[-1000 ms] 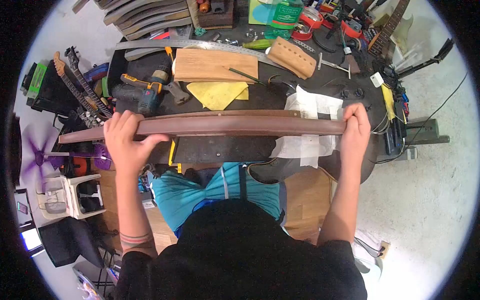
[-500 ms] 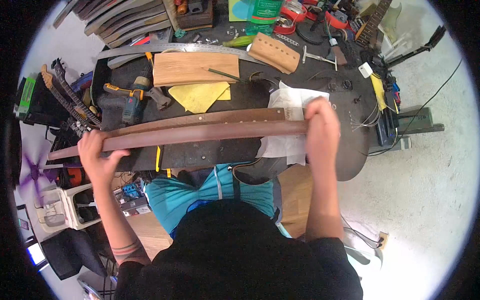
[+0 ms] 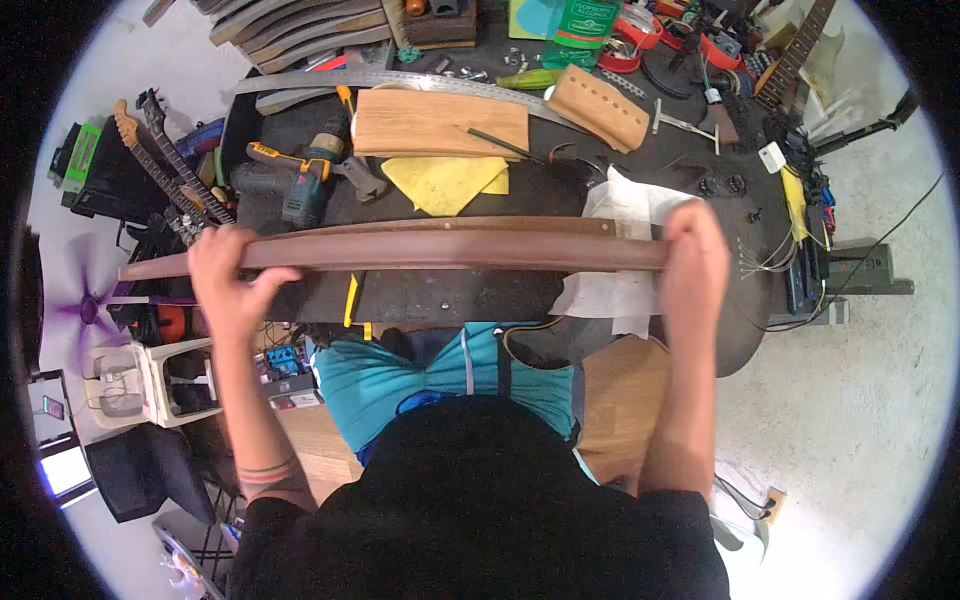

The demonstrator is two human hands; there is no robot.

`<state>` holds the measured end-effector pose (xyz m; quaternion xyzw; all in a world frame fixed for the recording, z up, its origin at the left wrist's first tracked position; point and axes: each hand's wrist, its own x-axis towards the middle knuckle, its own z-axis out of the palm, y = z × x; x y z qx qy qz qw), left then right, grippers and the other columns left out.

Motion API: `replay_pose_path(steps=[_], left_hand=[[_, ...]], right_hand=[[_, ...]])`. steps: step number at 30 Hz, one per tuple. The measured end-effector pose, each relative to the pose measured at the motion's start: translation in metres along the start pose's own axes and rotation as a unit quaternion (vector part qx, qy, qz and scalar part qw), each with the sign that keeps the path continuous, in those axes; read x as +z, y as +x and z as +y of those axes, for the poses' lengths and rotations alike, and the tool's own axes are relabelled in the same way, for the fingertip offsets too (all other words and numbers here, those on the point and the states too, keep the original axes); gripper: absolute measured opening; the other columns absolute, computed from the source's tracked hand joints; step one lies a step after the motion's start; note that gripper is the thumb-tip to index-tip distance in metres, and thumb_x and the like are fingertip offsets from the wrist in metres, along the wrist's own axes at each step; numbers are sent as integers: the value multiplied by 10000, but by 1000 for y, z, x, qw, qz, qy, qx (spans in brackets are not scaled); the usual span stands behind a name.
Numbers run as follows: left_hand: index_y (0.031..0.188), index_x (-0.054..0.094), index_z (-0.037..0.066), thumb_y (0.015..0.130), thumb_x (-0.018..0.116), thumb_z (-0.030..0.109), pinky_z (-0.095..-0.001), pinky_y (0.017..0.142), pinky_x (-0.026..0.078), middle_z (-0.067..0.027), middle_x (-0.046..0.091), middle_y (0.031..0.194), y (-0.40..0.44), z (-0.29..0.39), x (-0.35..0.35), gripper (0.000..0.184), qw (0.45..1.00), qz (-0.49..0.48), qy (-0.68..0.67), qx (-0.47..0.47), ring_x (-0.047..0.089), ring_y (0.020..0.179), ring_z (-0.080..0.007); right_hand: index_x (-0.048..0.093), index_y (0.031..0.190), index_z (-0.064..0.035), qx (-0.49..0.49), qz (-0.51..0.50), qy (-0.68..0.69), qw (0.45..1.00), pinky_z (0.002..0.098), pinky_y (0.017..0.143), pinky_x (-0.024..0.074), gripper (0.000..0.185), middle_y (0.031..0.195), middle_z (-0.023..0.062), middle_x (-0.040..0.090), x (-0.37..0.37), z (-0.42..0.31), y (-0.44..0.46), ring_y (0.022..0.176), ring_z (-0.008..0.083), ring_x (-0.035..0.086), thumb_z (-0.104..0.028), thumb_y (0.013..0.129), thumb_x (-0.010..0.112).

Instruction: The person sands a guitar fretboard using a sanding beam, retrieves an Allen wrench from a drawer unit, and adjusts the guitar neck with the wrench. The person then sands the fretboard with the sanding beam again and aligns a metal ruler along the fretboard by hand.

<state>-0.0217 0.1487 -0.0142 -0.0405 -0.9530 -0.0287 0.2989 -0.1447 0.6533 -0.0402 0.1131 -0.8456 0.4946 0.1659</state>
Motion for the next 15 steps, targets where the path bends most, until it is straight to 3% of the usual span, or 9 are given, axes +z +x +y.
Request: replay_pose_path(steps=[3, 5, 7, 9, 13, 15], left_hand=[[874, 682, 76, 643, 890, 732, -464, 835, 417, -76, 591, 862, 14, 49, 14, 726, 1000, 4, -17, -16, 591, 881, -329], [876, 686, 74, 635, 894, 727, -466, 836, 417, -77, 601, 864, 13, 41, 6, 727, 1000, -6, -8, -13, 598, 894, -326], [900, 696, 62, 625, 887, 727, -466, 846, 423, -81, 631, 895, 2, 5, -4, 744, 1000, -20, 1, -17, 607, 914, -349], [905, 694, 62, 621, 890, 723, -471, 859, 427, -80, 630, 896, -3, -16, -11, 746, 999, -32, -1, -24, 610, 922, -362], [931, 689, 44, 691, 839, 777, -467, 859, 432, -97, 615, 909, 11, 33, 11, 786, 1000, -16, 5, -15, 591, 917, -350], [934, 689, 49, 704, 839, 772, -460, 852, 431, -90, 616, 906, 18, 55, 12, 774, 1000, -12, -10, -20, 592, 911, -342]], right_hand=[[493, 881, -82, 60, 57, 4, 997, 284, 726, 371, 95, 843, -22, 465, -23, 17, 20, 790, 99, 420, -47, 955, 446], [491, 883, -84, 36, 34, -35, 998, 280, 733, 367, 83, 856, -23, 460, -24, 32, 18, 803, 99, 415, -66, 955, 453], [492, 887, -80, 52, -7, 15, 998, 283, 768, 387, 85, 884, -7, 467, 1, -10, 4, 843, 117, 436, -52, 949, 440], [499, 900, -70, -8, -25, -11, 1000, 286, 779, 402, 90, 884, 4, 476, 20, -24, -6, 853, 122, 454, -35, 946, 430], [507, 910, -64, 12, 13, -40, 999, 296, 785, 413, 89, 884, 11, 486, -19, 17, 19, 854, 124, 471, -16, 938, 438], [514, 907, -62, 69, 28, -8, 997, 301, 784, 419, 94, 880, 15, 498, -27, 16, 30, 842, 127, 476, -17, 933, 435]])
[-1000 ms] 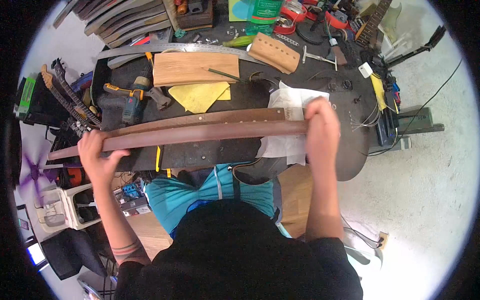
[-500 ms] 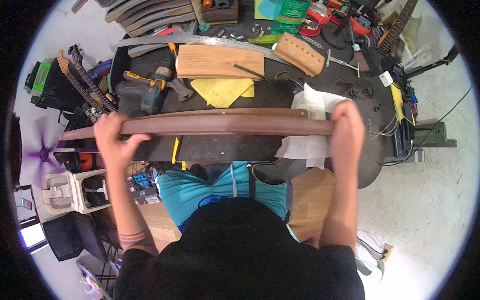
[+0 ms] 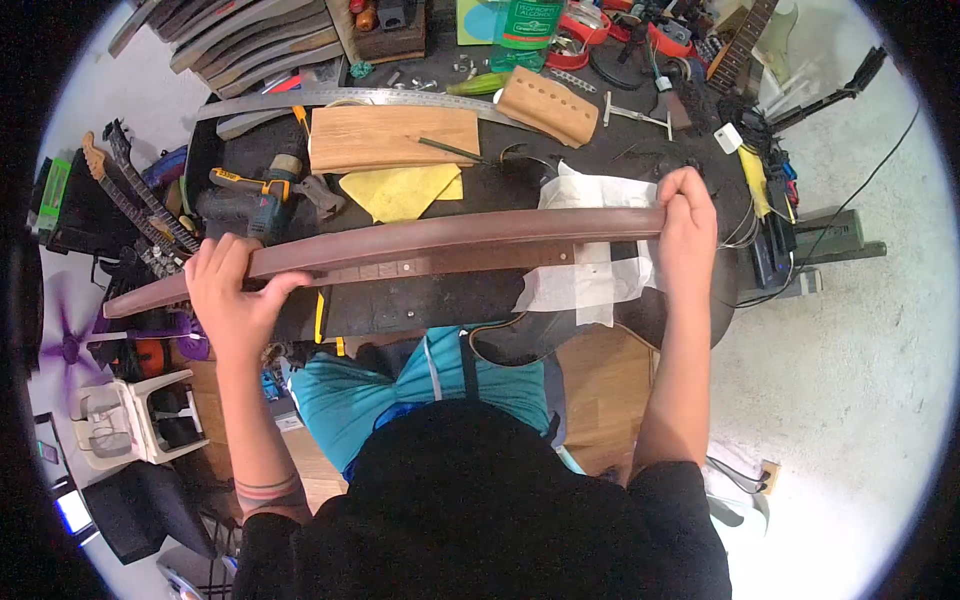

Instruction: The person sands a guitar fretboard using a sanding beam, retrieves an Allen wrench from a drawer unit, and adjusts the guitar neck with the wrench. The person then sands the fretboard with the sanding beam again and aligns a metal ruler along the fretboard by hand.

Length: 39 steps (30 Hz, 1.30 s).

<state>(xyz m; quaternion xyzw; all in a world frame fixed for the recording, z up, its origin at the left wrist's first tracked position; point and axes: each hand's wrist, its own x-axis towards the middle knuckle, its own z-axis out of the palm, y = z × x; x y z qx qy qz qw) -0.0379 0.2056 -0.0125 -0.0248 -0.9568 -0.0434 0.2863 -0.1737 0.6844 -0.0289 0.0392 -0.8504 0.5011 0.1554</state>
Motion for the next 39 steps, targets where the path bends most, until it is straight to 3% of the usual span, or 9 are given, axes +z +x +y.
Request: replay_pose_path(steps=[5, 7, 11, 18, 23, 30, 34, 38, 39], left_hand=[[953, 675, 24, 702, 825, 767, -459, 875, 429, -119, 624, 923, -27, -78, -21, 798, 999, -35, 25, -1, 598, 961, -368], [954, 680, 27, 691, 829, 766, -454, 893, 427, -116, 620, 923, -21, -69, -23, 798, 999, -31, 21, -1, 593, 961, -371], [904, 690, 62, 666, 873, 755, -459, 839, 416, -84, 596, 888, -9, -4, -2, 755, 1000, 4, 5, 14, 578, 890, -338], [886, 669, 66, 627, 859, 766, -457, 826, 412, -78, 587, 865, -33, -73, -20, 771, 999, 26, 28, 34, 567, 883, -335], [927, 675, 67, 681, 863, 758, -463, 896, 428, -80, 628, 918, -5, -3, -2, 757, 1000, -16, -9, -7, 603, 936, -329], [942, 681, 48, 681, 883, 727, -470, 908, 443, -99, 651, 897, -15, -71, -21, 754, 998, -46, -6, -29, 621, 921, -365], [949, 688, 45, 696, 916, 660, -463, 942, 457, -106, 661, 898, 11, -10, -1, 703, 999, -23, -29, -15, 633, 929, -363], [904, 694, 41, 642, 941, 647, -460, 898, 452, -94, 659, 867, -3, -66, -14, 705, 999, -35, -10, -33, 643, 895, -351], [911, 700, 36, 643, 935, 653, -464, 903, 450, -98, 661, 865, -2, -74, -21, 713, 999, -32, -14, -34, 641, 896, -355]], right_hand=[[520, 901, -46, -62, -59, 31, 996, 298, 812, 439, 124, 884, 29, 515, 43, -25, -38, 855, 150, 502, 29, 919, 424], [520, 899, -46, -95, -65, 16, 993, 299, 782, 428, 132, 882, 32, 511, 39, -30, -40, 832, 148, 483, 29, 936, 417], [513, 885, -54, -5, 8, 5, 1000, 295, 777, 417, 131, 868, 8, 493, -4, 5, -15, 839, 129, 466, 6, 933, 407], [495, 878, -53, -69, -63, 78, 993, 303, 792, 433, 110, 882, 27, 495, 40, -35, -50, 854, 134, 483, 2, 920, 409], [529, 898, -60, -5, 15, 19, 1000, 284, 774, 423, 123, 895, -3, 533, -2, 5, -11, 834, 112, 482, -3, 932, 425], [508, 894, -63, -88, -68, 16, 994, 315, 740, 432, 120, 881, 27, 504, 43, -27, -25, 818, 134, 487, -1, 942, 418], [510, 897, -62, 2, 3, 32, 999, 285, 774, 404, 102, 877, 4, 501, 12, -1, 9, 841, 119, 473, -15, 944, 434], [514, 895, -63, -33, -34, 17, 999, 289, 795, 420, 97, 882, 15, 499, 48, -26, -9, 854, 127, 475, -14, 918, 434], [517, 898, -61, -98, -50, 8, 994, 294, 801, 425, 91, 880, 17, 498, 58, -24, -14, 850, 136, 476, -24, 911, 434]])
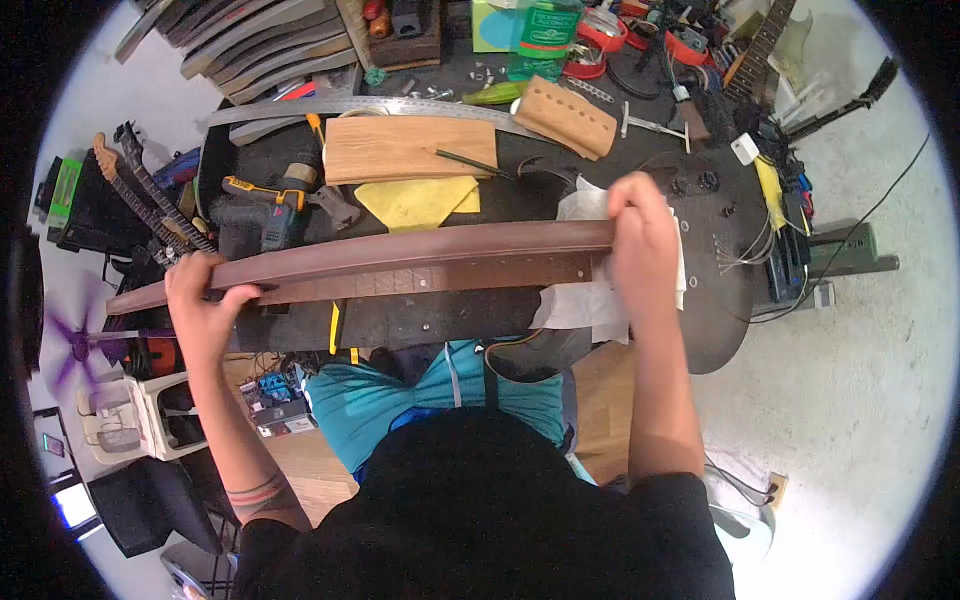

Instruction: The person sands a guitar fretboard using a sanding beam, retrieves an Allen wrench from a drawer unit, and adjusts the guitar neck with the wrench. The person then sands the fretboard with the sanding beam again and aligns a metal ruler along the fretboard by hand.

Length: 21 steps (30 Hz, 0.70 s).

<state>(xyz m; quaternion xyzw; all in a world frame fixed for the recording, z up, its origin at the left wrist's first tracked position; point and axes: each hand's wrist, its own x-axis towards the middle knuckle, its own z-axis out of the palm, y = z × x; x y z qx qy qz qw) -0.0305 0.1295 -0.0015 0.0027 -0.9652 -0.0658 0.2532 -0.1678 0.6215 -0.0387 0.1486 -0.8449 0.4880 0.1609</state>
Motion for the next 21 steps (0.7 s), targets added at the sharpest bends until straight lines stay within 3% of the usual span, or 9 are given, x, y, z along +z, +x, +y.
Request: replay_pose_path(steps=[3, 4, 6, 12, 15, 16, 17, 19, 21], left_hand=[[904, 715, 61, 647, 929, 664, -462, 901, 449, -91, 673, 868, 4, 10, 8, 689, 1000, -11, 7, 0, 633, 895, -359], [891, 716, 78, 655, 932, 664, -457, 884, 444, -81, 665, 856, 6, 25, 19, 667, 999, 38, 10, 26, 630, 886, -344], [897, 704, 70, 660, 924, 672, -459, 876, 438, -82, 645, 851, 12, 51, 20, 683, 1000, 13, -3, 20, 624, 879, -342], [869, 697, 60, 642, 928, 690, -460, 880, 438, -71, 627, 823, 1, -17, 4, 708, 1000, 4, 1, 12, 621, 857, -341], [860, 702, 67, 635, 926, 699, -454, 872, 437, -70, 627, 821, 11, 14, 17, 707, 998, 51, -14, 47, 626, 855, -338], [853, 704, 70, 632, 925, 702, -450, 863, 438, -65, 633, 823, 14, 31, 20, 705, 998, 40, -11, 39, 629, 855, -332], [846, 706, 73, 630, 923, 706, -446, 854, 439, -61, 640, 824, 15, 42, 22, 703, 999, 28, -11, 30, 633, 855, -327], [830, 707, 81, 626, 919, 704, -441, 832, 441, -51, 651, 815, 12, 30, 17, 689, 999, 24, -5, 25, 641, 845, -318], [824, 709, 83, 627, 910, 709, -440, 829, 442, -55, 651, 804, 8, 0, 8, 687, 999, 18, 9, 30, 640, 836, -319]], right_hand=[[521, 900, -63, 24, 1, -3, 1000, 298, 794, 424, 92, 875, 15, 498, -14, 0, 6, 848, 136, 479, -30, 921, 437], [522, 899, -70, 42, 15, -13, 999, 298, 786, 418, 93, 875, 7, 493, -27, 16, 11, 850, 129, 474, -34, 928, 441], [520, 905, -67, 46, 38, -18, 998, 290, 779, 408, 101, 881, -6, 495, -41, 34, 17, 850, 122, 466, -18, 935, 437], [517, 913, -60, 27, -12, 14, 999, 273, 778, 394, 116, 910, 13, 497, 3, -4, 3, 847, 120, 466, 14, 933, 430], [482, 913, -74, 20, -8, 6, 1000, 266, 839, 392, 90, 934, 15, 495, -25, 32, 8, 890, 125, 455, 2, 956, 459], [481, 908, -79, 75, 19, -11, 997, 267, 846, 387, 108, 946, 22, 501, -35, 30, 9, 897, 129, 454, 14, 955, 450], [483, 914, -77, 77, 23, 55, 995, 261, 864, 377, 101, 967, 23, 501, -43, 46, 12, 919, 132, 455, 11, 948, 445], [484, 927, -72, 99, 24, 48, 994, 256, 883, 371, 103, 984, 20, 497, -33, 29, 14, 940, 132, 456, 18, 948, 438], [485, 927, -70, 33, -3, 35, 999, 256, 826, 371, 102, 941, -4, 474, -7, 11, 8, 882, 114, 430, 6, 965, 428]])
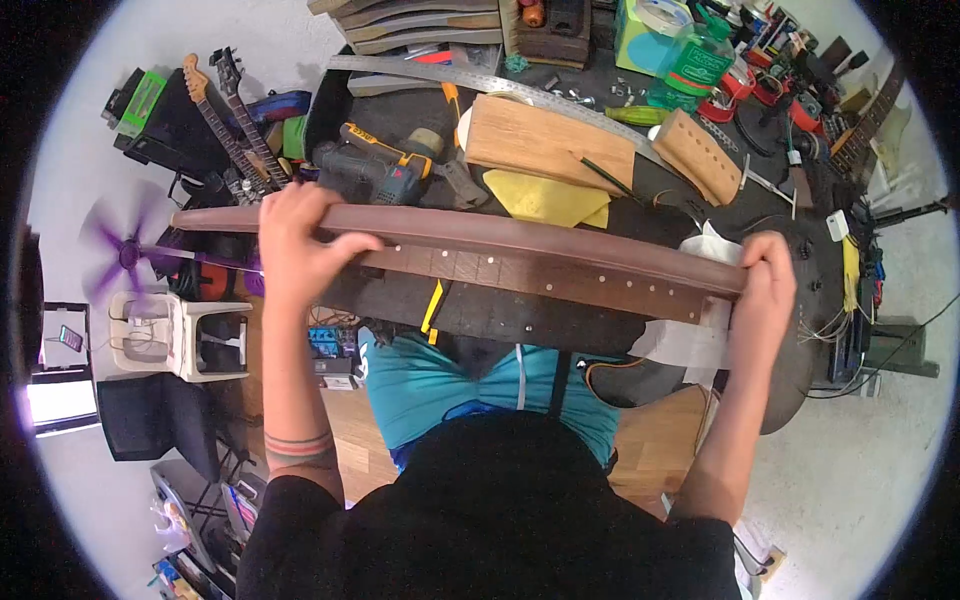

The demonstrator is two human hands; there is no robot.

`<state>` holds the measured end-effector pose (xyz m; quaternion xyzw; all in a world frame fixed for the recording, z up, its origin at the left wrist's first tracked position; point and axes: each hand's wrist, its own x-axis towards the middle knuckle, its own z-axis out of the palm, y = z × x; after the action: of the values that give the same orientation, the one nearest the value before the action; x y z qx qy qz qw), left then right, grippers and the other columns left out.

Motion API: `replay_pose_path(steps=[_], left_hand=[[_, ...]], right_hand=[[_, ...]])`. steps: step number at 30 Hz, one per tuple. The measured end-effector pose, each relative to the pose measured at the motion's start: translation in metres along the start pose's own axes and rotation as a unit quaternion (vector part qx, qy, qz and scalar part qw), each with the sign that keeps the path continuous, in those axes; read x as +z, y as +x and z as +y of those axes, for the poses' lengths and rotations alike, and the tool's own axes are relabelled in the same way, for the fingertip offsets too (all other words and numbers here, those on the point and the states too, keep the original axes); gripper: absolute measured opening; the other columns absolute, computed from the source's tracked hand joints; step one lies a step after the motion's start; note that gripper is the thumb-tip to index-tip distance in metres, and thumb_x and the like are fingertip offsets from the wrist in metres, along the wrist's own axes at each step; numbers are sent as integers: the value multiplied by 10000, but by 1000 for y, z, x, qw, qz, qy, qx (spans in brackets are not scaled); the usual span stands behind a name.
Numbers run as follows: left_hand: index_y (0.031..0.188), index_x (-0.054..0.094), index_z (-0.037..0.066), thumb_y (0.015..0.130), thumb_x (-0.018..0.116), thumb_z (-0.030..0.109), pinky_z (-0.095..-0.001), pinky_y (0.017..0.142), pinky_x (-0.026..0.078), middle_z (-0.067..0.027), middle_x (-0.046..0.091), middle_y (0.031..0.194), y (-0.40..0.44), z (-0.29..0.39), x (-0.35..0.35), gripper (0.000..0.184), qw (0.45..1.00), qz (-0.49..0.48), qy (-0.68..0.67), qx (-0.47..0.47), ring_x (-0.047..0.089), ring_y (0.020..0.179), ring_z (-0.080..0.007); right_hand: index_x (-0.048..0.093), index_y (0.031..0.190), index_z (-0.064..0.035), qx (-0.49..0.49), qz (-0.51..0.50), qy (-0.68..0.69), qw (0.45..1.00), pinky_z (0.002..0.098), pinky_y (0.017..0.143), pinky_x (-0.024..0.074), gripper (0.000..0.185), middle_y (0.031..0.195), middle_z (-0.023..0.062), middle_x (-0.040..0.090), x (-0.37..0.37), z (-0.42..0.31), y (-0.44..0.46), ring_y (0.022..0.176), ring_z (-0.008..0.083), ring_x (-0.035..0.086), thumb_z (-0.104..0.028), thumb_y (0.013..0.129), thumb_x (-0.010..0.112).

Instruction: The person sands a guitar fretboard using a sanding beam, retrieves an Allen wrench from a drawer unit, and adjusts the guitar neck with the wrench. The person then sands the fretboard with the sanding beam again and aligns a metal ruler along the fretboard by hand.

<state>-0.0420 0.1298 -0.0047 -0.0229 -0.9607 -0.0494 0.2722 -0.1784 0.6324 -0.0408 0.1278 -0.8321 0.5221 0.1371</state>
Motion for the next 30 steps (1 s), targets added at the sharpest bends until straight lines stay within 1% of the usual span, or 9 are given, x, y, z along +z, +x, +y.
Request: replay_pose_path(steps=[1, 6, 8, 9, 15, 20, 23, 26, 30], left_hand=[[817, 710, 84, 632, 885, 738, -448, 829, 448, -68, 654, 794, -1, -9, -4, 702, 1000, 4, -10, -18, 648, 832, -328], [868, 729, 79, 661, 884, 745, -487, 854, 465, -85, 676, 847, 4, 27, 6, 714, 999, -28, -16, -21, 665, 886, -345], [884, 734, 88, 691, 870, 750, -484, 879, 466, -74, 684, 857, 5, 39, 4, 703, 999, -32, -18, -23, 672, 913, -324], [896, 726, 98, 714, 865, 738, -479, 883, 467, -73, 689, 865, 3, 36, 6, 679, 999, -21, -32, -15, 678, 927, -313], [966, 719, 90, 815, 895, 490, -479, 879, 540, -82, 739, 917, 23, 46, -1, 462, 980, -162, -107, 40, 741, 1003, -342], [1005, 703, 86, 808, 898, 435, -509, 876, 556, -123, 735, 939, 17, 23, -2, 445, 978, -137, -141, 70, 741, 982, -382], [970, 744, 79, 721, 943, 443, -511, 829, 544, -128, 724, 894, 11, -6, -20, 484, 983, -146, -102, 32, 728, 945, -395], [991, 745, 68, 735, 942, 437, -497, 843, 537, -126, 727, 906, 17, 20, -15, 490, 984, -146, -99, 30, 721, 944, -389], [1059, 756, 67, 787, 924, 428, -495, 883, 544, -133, 754, 964, 24, 58, 2, 482, 980, -133, -140, 53, 732, 991, -389]], right_hand=[[484, 930, -66, 27, -12, 32, 999, 260, 817, 373, 86, 939, -9, 475, 11, -14, -5, 887, 114, 439, -7, 979, 445], [510, 960, -64, 13, 27, -83, 996, 271, 811, 382, 54, 952, -10, 483, -30, 21, 5, 886, 115, 436, -59, 1013, 512], [484, 958, -78, 40, 57, -18, 997, 267, 862, 383, 87, 982, 3, 480, -35, 33, 8, 917, 127, 438, -44, 1037, 496], [476, 959, -79, 29, 7, 12, 999, 270, 888, 387, 96, 994, 12, 492, -54, 61, 14, 928, 135, 445, -23, 1037, 478], [475, 964, -69, 30, 12, 31, 999, 273, 905, 394, 101, 979, 37, 497, -51, 56, 17, 922, 150, 462, 24, 998, 455], [476, 923, -65, 20, 27, -27, 999, 270, 875, 391, 66, 948, 12, 481, -23, 28, 7, 929, 130, 462, -57, 988, 481], [490, 933, -55, -26, -12, -20, 999, 267, 872, 398, 70, 957, 26, 509, 8, 5, -4, 925, 142, 472, -2, 975, 471], [492, 911, -44, 42, 13, 3, 999, 280, 851, 412, 105, 930, 20, 513, -4, -5, -4, 895, 142, 483, 20, 957, 421], [496, 906, -64, 12, 47, -68, 997, 292, 808, 407, 113, 911, 12, 496, -35, 17, 7, 859, 141, 470, -20, 984, 428]])
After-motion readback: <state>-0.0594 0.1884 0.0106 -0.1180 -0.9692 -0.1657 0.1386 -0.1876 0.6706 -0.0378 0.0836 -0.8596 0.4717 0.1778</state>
